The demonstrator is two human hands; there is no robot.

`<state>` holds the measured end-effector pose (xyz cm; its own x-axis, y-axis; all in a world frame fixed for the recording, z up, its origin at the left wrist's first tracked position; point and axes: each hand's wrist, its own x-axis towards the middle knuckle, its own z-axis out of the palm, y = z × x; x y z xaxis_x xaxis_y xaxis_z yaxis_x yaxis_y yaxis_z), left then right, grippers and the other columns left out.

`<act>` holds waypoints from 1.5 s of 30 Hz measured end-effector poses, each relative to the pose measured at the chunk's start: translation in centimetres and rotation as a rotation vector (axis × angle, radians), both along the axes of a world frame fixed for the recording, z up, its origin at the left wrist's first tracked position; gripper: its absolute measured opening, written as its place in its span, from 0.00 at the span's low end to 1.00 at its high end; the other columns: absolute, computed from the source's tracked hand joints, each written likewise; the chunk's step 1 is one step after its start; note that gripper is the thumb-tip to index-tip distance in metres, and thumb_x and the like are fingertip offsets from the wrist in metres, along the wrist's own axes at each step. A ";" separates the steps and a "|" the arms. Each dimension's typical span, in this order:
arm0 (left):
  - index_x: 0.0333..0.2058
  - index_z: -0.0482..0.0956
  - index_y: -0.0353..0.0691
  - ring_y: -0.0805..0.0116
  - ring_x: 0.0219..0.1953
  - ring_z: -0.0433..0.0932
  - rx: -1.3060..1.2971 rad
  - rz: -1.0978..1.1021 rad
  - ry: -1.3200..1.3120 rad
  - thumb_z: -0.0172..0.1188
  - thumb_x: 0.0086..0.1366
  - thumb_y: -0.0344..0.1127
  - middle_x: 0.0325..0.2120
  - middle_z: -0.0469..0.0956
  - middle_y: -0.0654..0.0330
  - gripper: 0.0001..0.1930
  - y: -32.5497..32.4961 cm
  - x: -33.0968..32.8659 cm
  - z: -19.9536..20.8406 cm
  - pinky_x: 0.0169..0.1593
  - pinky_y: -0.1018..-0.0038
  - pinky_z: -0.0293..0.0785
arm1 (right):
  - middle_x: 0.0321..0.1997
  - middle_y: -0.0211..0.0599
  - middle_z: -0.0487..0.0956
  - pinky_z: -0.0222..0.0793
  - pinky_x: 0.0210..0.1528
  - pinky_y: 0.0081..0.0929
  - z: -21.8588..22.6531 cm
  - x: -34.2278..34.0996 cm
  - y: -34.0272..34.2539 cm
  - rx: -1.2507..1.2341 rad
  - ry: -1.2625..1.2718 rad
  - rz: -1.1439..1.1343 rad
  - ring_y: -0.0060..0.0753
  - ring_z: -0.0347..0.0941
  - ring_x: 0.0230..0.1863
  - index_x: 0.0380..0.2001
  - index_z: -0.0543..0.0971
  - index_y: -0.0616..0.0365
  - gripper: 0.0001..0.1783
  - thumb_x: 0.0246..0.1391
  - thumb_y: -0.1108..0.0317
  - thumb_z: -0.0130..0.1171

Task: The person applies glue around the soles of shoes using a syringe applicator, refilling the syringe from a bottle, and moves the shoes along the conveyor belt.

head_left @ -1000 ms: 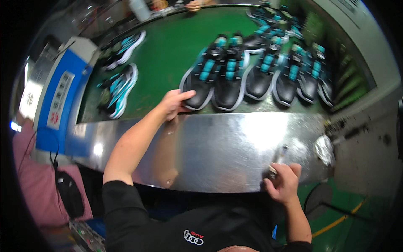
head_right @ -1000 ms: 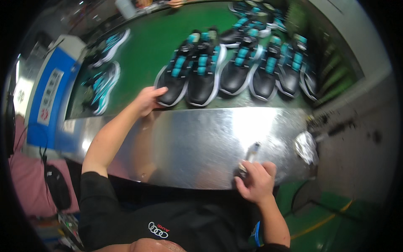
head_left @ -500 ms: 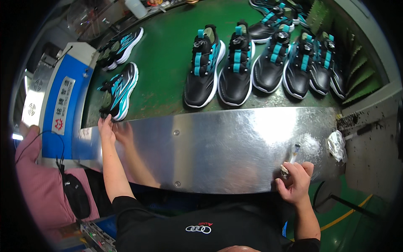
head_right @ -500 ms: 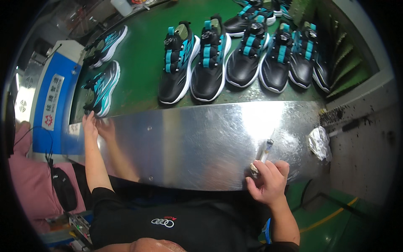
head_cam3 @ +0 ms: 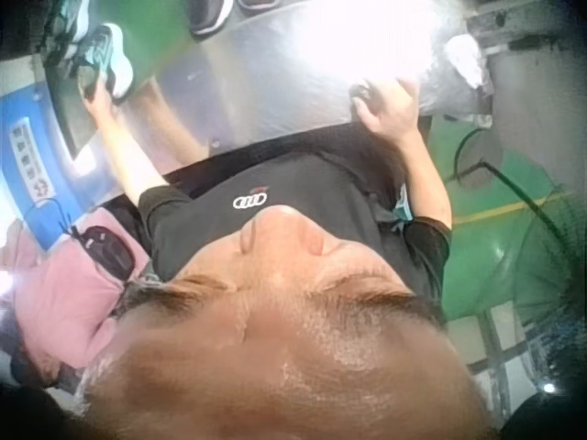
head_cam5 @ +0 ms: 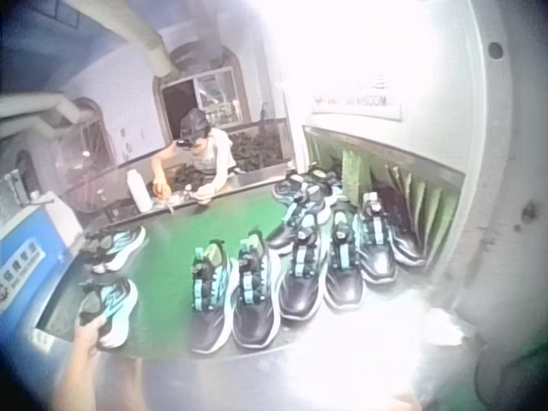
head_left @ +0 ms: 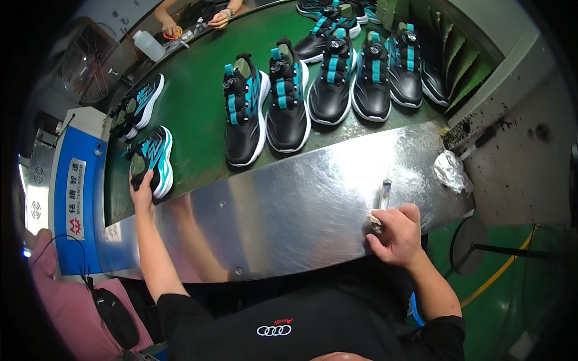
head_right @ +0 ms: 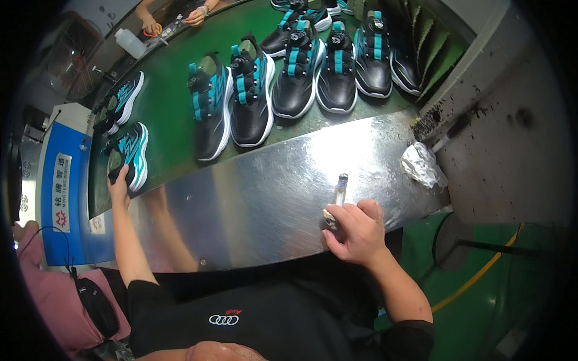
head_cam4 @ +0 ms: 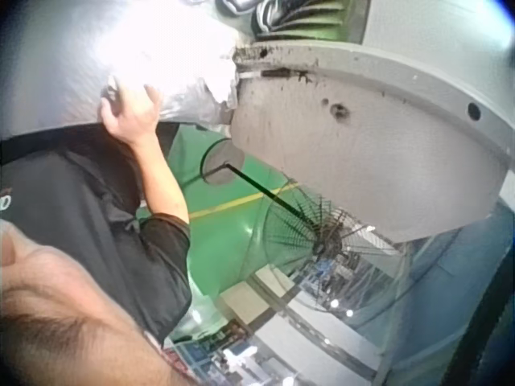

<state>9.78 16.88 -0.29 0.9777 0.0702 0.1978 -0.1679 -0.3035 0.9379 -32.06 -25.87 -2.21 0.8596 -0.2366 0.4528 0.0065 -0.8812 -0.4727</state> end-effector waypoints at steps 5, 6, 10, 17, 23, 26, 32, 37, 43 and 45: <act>0.49 0.70 0.33 0.67 0.42 0.76 -0.273 -0.037 0.188 0.62 0.55 0.33 0.43 0.75 0.59 0.23 4.0 -7.7 0.9 0.50 0.73 0.69 | 0.30 0.29 0.76 0.60 0.37 0.30 0.3 -0.4 -0.1 -0.005 -0.008 0.019 0.36 0.63 0.31 0.37 0.77 0.51 0.25 0.28 0.62 0.65; 0.52 0.68 0.32 0.67 0.42 0.76 -0.305 -0.076 0.210 0.61 0.55 0.33 0.46 0.73 0.57 0.26 4.4 -10.1 1.5 0.50 0.72 0.69 | 0.30 0.29 0.76 0.60 0.37 0.30 0.5 -0.3 -0.1 -0.001 -0.014 0.029 0.36 0.63 0.30 0.37 0.77 0.52 0.24 0.28 0.63 0.65; 0.62 0.51 0.36 0.61 0.56 0.65 -0.075 -0.328 -0.014 0.65 0.49 0.36 0.55 0.64 0.53 0.44 -3.6 -21.3 3.8 0.60 0.67 0.58 | 0.30 0.31 0.76 0.61 0.36 0.30 0.5 -0.3 -0.4 0.105 -0.048 0.064 0.36 0.63 0.29 0.37 0.77 0.54 0.24 0.28 0.66 0.66; 0.60 0.49 0.38 0.62 0.51 0.69 -0.402 -0.462 0.299 0.63 0.44 0.30 0.50 0.64 0.53 0.45 -5.7 -26.6 2.6 0.51 0.69 0.70 | 0.26 0.35 0.71 0.61 0.30 0.22 0.1 -2.7 -0.7 0.551 -0.023 0.009 0.29 0.64 0.27 0.39 0.75 0.60 0.20 0.38 0.72 0.66; 0.46 0.68 0.32 0.71 0.34 0.73 -0.294 -0.250 0.322 0.51 0.63 0.38 0.37 0.73 0.60 0.17 -6.6 -12.6 0.4 0.38 0.77 0.71 | 0.32 0.34 0.74 0.65 0.36 0.15 0.4 -4.8 -1.2 1.013 -0.112 -0.134 0.19 0.68 0.33 0.43 0.74 0.64 0.20 0.45 0.71 0.63; 0.36 0.77 0.35 0.73 0.29 0.76 0.132 -0.342 0.445 0.53 0.64 0.44 0.28 0.76 0.63 0.16 -7.6 -6.4 -1.6 0.35 0.78 0.72 | 0.33 0.35 0.76 0.66 0.38 0.16 0.9 -5.0 -1.5 1.070 -0.101 -0.128 0.18 0.69 0.33 0.44 0.73 0.65 0.20 0.45 0.71 0.63; 0.40 0.68 0.37 0.70 0.30 0.78 -0.239 -0.409 0.548 0.57 0.58 0.41 0.30 0.75 0.58 0.16 -13.1 -10.4 3.2 0.34 0.74 0.77 | 0.29 0.34 0.78 0.67 0.34 0.16 2.0 -5.8 -1.2 0.836 -0.046 0.033 0.19 0.72 0.29 0.43 0.74 0.65 0.19 0.45 0.72 0.63; 0.44 0.65 0.33 0.68 0.36 0.77 -0.446 -0.706 0.229 0.57 0.57 0.33 0.36 0.75 0.55 0.18 -17.0 -15.4 8.9 0.42 0.73 0.76 | 0.29 0.36 0.77 0.66 0.33 0.18 3.8 -4.6 -0.6 0.782 -0.045 0.151 0.25 0.73 0.28 0.40 0.75 0.64 0.20 0.39 0.72 0.62; 0.53 0.63 0.30 0.60 0.47 0.75 -0.821 -0.769 0.151 0.65 0.50 0.43 0.45 0.73 0.50 0.36 -17.9 -18.2 5.9 0.52 0.67 0.71 | 0.31 0.39 0.76 0.65 0.33 0.19 8.6 -1.1 -0.1 0.908 -0.062 0.430 0.26 0.72 0.30 0.42 0.73 0.67 0.22 0.39 0.73 0.60; 0.54 0.63 0.31 0.60 0.48 0.75 -0.933 -0.706 0.228 0.65 0.49 0.44 0.46 0.73 0.50 0.36 -17.9 -18.7 4.7 0.52 0.66 0.71 | 0.32 0.45 0.76 0.67 0.35 0.23 10.6 0.7 0.9 1.120 -0.069 0.548 0.31 0.73 0.32 0.45 0.70 0.66 0.26 0.41 0.67 0.63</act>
